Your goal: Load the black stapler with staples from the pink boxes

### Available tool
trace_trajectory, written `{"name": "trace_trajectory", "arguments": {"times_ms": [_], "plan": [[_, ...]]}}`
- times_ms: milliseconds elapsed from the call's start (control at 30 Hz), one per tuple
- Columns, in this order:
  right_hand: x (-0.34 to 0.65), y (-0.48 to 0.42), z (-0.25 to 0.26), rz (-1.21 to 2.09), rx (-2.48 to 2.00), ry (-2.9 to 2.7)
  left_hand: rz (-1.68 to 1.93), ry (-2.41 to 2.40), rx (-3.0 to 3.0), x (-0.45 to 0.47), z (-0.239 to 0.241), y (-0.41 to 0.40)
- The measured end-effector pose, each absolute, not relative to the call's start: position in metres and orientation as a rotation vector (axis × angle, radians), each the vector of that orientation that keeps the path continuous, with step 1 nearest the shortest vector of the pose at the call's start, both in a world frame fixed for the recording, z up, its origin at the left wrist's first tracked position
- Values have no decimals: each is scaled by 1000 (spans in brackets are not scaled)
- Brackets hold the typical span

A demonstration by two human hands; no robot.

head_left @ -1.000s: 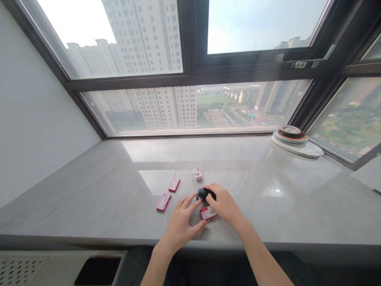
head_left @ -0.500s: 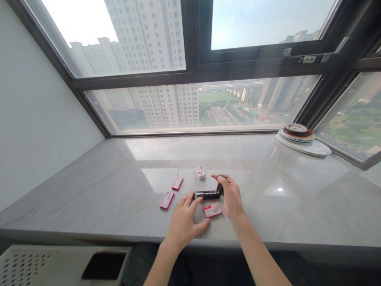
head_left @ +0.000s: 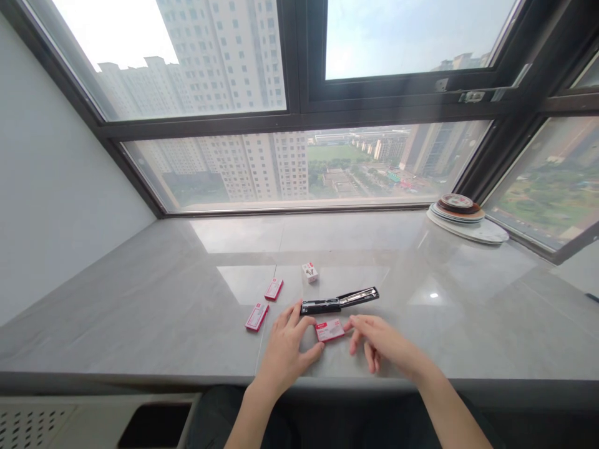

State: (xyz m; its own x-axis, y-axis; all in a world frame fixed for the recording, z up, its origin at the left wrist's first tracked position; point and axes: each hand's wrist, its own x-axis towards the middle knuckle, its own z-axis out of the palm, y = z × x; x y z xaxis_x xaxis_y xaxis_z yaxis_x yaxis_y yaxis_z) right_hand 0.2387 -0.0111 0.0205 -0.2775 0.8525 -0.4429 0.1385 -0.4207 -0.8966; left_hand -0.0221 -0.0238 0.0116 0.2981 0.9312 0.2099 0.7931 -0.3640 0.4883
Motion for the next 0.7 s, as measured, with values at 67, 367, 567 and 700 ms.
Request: {"name": "trace_trajectory", "arguments": {"times_ms": [67,367,567,700], "plan": [[223,-12,19,1741,-1386,-1373,675,1564,2265,-23,10,-23],[215,-6,2,1515,-1552,-1450,731,1562,2215,-24,14,-25],[230,-6,14,1254,-1763,-1619,801,1564,2198,-23,15,-29],[217,-3,34,899,-1678,-1767,808,1594,2200,-21,11,-30]]}}
